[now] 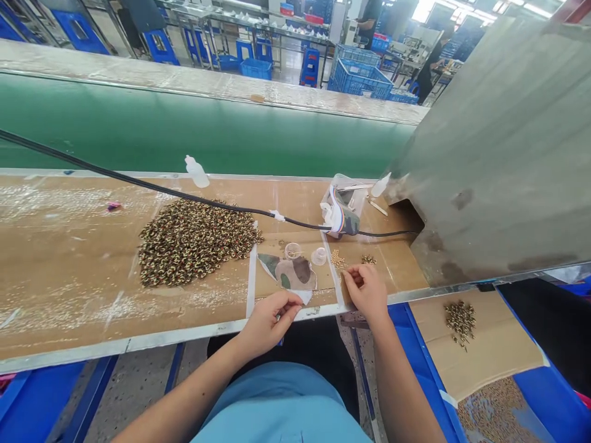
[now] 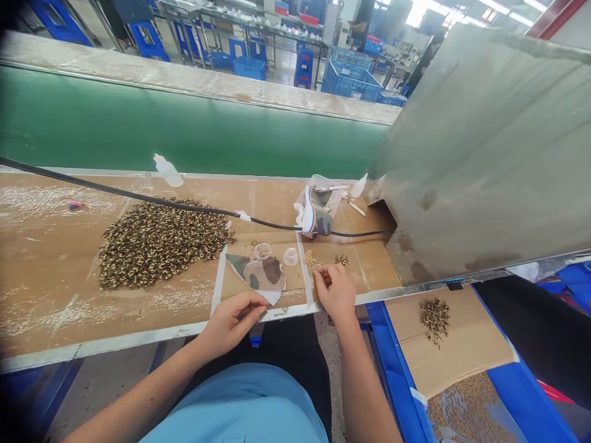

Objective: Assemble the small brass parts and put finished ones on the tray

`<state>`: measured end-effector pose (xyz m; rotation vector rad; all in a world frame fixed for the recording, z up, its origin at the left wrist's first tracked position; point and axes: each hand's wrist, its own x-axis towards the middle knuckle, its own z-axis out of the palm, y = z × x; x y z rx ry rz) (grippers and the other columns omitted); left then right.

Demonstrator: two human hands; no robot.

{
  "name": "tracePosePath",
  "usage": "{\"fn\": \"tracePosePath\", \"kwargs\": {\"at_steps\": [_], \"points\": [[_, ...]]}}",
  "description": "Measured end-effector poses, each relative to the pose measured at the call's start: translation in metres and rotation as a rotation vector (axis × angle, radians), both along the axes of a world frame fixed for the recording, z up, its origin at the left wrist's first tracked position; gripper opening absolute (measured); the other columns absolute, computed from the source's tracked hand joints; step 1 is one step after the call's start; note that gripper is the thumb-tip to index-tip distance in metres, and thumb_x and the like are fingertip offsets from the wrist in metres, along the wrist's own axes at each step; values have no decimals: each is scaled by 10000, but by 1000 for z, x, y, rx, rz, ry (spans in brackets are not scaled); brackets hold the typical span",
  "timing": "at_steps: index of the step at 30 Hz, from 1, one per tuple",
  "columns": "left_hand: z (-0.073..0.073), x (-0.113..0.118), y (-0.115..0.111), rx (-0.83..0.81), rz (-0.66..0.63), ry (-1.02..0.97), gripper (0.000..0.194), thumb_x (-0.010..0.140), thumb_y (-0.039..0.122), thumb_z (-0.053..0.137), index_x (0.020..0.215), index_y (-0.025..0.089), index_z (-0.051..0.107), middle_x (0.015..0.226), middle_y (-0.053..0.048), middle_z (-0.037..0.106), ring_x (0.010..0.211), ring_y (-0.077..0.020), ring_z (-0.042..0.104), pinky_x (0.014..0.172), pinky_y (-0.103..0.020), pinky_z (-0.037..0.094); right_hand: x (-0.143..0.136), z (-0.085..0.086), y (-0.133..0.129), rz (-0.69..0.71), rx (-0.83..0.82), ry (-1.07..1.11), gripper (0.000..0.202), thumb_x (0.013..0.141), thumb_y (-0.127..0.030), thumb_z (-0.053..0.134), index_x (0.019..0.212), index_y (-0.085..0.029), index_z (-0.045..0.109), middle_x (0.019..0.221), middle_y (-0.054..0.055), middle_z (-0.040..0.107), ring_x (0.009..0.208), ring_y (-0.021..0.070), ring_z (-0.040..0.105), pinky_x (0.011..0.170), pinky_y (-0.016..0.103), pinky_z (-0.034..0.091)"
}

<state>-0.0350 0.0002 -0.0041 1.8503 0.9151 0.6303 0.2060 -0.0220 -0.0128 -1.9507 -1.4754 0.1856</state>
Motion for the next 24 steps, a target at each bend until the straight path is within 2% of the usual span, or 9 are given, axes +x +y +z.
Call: {"fn": "tracePosePath", "kwargs": {"at_steps": [3,11,18,24], "points": [[1,0,1,8,-12,3,194,877,265,445,891,154,604,781,-52,655,707,-131,599,679,-243,488,-5,1,1,22,-37,2,269,827,-410,481,726,-211,631,731,20,580,593,114,507,569,237,405],[4,2,0,73,-4,25,195,874,252,443,865,155,612,735,-44,654,664,-128,592,647,-233,480,-6,1,9,75,-14,-22,305,861,-411,444,807,-218,674,762,28,606,585,118,511,583,244,416],[-2,1,3,115,1,-13,212,873,285,452,846,174,631,754,-36,674,662,-127,621,619,-209,499,-14,4,12,55,-118,-154,173,865,-284,502,835,-232,665,845,30,642,760,140,587,648,233,410],[-7,-4,7,121,-8,-10,195,830,328,526,873,184,649,800,-33,697,682,-141,653,638,-207,526,-20,7,13,14,-159,-180,114,841,-235,538,837,-231,652,869,24,649,799,138,597,660,229,412]]}}
